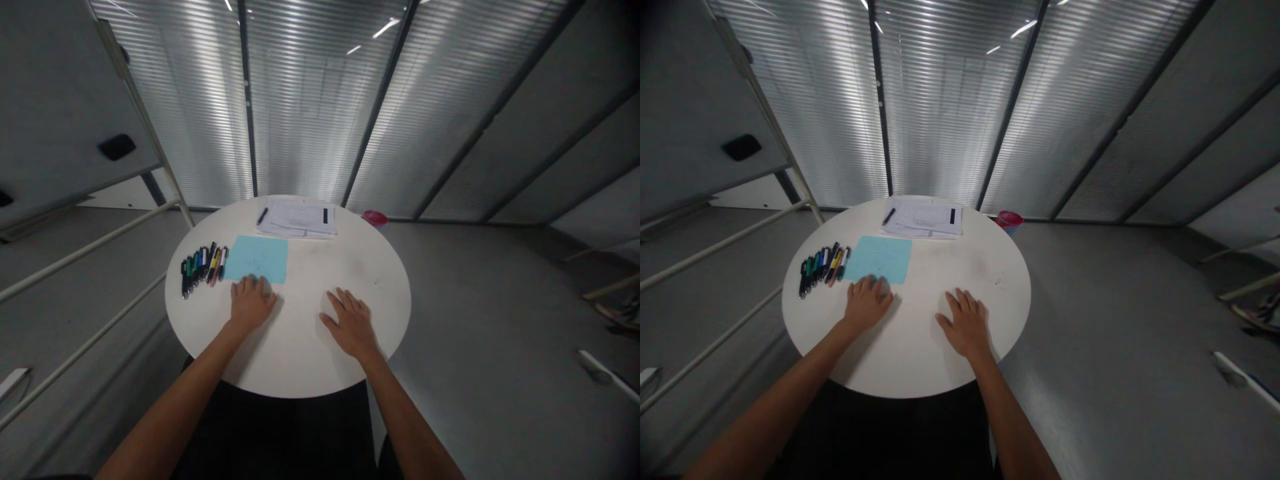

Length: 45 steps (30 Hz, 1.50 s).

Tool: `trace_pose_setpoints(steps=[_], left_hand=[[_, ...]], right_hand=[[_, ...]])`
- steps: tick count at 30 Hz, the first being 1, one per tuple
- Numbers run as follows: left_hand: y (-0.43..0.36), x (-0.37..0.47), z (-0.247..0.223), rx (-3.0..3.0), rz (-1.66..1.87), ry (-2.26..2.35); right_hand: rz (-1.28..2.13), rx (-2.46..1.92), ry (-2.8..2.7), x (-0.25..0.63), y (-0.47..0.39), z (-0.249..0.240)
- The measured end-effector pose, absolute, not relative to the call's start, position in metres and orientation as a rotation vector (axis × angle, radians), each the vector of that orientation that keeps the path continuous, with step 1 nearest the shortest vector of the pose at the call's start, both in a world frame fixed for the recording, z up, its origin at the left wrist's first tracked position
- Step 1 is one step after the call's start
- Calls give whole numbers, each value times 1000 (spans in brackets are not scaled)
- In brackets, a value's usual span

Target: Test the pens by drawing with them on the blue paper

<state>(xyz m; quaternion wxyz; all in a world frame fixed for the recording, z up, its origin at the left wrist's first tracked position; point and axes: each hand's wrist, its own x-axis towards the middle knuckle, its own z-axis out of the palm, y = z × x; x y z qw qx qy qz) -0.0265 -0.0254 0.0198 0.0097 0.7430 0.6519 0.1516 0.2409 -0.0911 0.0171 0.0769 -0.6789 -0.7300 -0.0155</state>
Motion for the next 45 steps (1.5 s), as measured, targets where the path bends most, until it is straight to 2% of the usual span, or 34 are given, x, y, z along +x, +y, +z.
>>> trace_pose_setpoints(steps=[9,19,24,28,39,45], left_hand=[[-56,36,29,2441,550,1662],[-57,51,29,2602,514,1216],[-33,4,21,2578,514,1489],[-27,-23,15,2611,505,1503],[-30,-27,16,2519,650,1591],[-27,-30,16,2359,735,1975]], right_hand=[[-133,-1954,-1950,245,-90,13],[-133,-1950,-2127,242,-93,20],[-134,-1964,-2162,240,-93,19],[-122,-1942,-2190,238,-94,19],[-94,-1915,-2141,239,-93,23],[-79,-1924,-2081,241,-92,19]])
